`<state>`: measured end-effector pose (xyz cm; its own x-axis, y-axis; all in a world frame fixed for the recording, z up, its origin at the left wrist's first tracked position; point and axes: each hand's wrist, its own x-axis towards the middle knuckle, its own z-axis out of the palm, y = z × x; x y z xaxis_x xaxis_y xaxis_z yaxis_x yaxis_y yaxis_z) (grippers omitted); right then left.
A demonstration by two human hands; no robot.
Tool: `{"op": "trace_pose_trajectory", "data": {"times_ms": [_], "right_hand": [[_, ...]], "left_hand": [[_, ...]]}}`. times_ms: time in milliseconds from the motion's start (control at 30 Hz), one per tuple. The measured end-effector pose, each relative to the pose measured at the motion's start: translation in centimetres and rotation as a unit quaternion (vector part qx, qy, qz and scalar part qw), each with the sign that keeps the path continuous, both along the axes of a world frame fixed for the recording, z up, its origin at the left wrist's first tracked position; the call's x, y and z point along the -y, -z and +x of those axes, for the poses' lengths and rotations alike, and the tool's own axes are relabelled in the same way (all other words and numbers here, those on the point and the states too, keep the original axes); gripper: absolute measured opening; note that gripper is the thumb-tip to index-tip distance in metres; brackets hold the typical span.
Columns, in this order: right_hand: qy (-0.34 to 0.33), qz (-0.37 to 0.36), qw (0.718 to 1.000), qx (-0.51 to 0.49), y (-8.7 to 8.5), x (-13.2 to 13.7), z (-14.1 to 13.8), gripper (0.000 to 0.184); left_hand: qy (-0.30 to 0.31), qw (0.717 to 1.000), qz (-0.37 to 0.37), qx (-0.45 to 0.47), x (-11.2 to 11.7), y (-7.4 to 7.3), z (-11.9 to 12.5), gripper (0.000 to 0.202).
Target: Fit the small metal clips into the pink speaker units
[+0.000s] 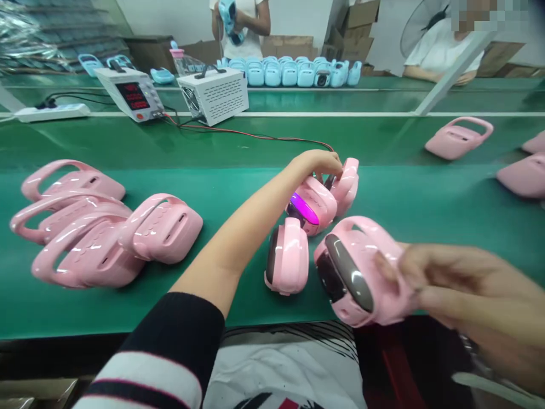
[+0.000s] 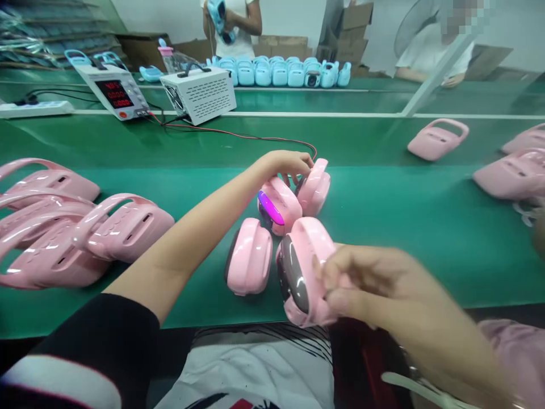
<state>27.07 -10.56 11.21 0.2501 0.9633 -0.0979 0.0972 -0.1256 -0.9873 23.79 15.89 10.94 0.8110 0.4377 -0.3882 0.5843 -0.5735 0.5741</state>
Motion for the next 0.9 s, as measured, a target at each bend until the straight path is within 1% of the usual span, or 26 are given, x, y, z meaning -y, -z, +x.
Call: {"op": "trace_pose_trajectory", "data": {"times_ms": [67, 133, 233, 300, 333, 367, 467, 500, 533, 600, 667, 700, 733, 767, 833, 867, 900], "right_hand": [[-0.039, -0.039, 0.997, -0.061, 1.2, 0.0, -1.1, 0.023], [-0.063, -0.055, 0.987, -0.139, 2.2, -0.6, -1.9, 0.022], [-0.133, -0.068, 0.959, -0.241, 3.6, -1.1, -2.3, 0.025], [-0.171, -0.077, 0.94, -0.284, 4.5, -0.6, -1.9, 0.026], [-0.166, -0.073, 0.938, -0.295, 5.1, -0.2, -1.6, 0.026], [-0.142, -0.061, 0.942, -0.299, 5.7, 0.2, -1.3, 0.027], [0.001, -0.016, 0.963, -0.267, 7.7, 1.0, -0.3, 0.028], [0.039, -0.015, 0.967, -0.25, 8.3, 1.1, -0.2, 0.027], [0.063, -0.021, 0.97, -0.234, 8.8, 1.0, -0.1, 0.027], [0.074, -0.04, 0.973, -0.213, 9.4, 0.8, -0.2, 0.028], [0.062, -0.047, 0.976, -0.202, 9.6, 0.5, -0.3, 0.03], [0.06, -0.045, 0.977, -0.197, 9.6, 0.4, -0.4, 0.03], [0.065, -0.041, 0.978, -0.193, 9.5, 0.4, -0.5, 0.03], [0.075, -0.035, 0.978, -0.191, 9.4, 0.4, -0.6, 0.029], [0.11, -0.019, 0.977, -0.181, 9.2, 0.3, -0.8, 0.025], [0.127, -0.008, 0.977, -0.171, 9.1, 0.3, -0.9, 0.022], [0.138, 0.002, 0.978, -0.157, 8.9, 0.3, -1.0, 0.02]], "left_hand": [[-0.001, 1.0, 0.019, -0.018, 0.1, -0.3, 0.1, 0.06], [-0.005, 0.999, 0.038, -0.029, 0.3, -0.7, 0.2, 0.058], [-0.023, 0.997, 0.061, -0.038, 0.9, -1.3, 0.1, 0.057], [-0.042, 0.996, 0.064, -0.036, 1.3, -1.6, -0.1, 0.057], [-0.053, 0.996, 0.062, -0.033, 1.4, -1.6, -0.2, 0.057], [-0.064, 0.996, 0.059, -0.028, 1.6, -1.5, -0.2, 0.056], [-0.097, 0.994, 0.059, -0.008, 1.5, -0.9, -0.3, 0.05], [-0.103, 0.993, 0.059, 0.001, 1.4, -0.7, -0.2, 0.048], [-0.107, 0.992, 0.059, 0.012, 1.1, -0.4, -0.1, 0.046], [-0.101, 0.992, 0.074, 0.024, 0.6, -0.3, -0.2, 0.044], [-0.092, 0.986, 0.128, 0.048, 0.8, -0.7, -1.1, 0.045], [-0.091, 0.98, 0.161, 0.079, 1.5, -1.1, -2.0, 0.046], [-0.093, 0.968, 0.195, 0.126, 2.6, -1.5, -3.4, 0.049], [-0.101, 0.955, 0.21, 0.186, 4.2, -1.9, -5.1, 0.05], [-0.113, 0.916, 0.211, 0.321, 8.7, -2.2, -9.1, 0.045], [-0.12, 0.897, 0.205, 0.372, 11.4, -1.9, -11.1, 0.045], [-0.158, 0.878, 0.179, 0.415, 13.9, -1.3, -12.9, 0.046]]}}
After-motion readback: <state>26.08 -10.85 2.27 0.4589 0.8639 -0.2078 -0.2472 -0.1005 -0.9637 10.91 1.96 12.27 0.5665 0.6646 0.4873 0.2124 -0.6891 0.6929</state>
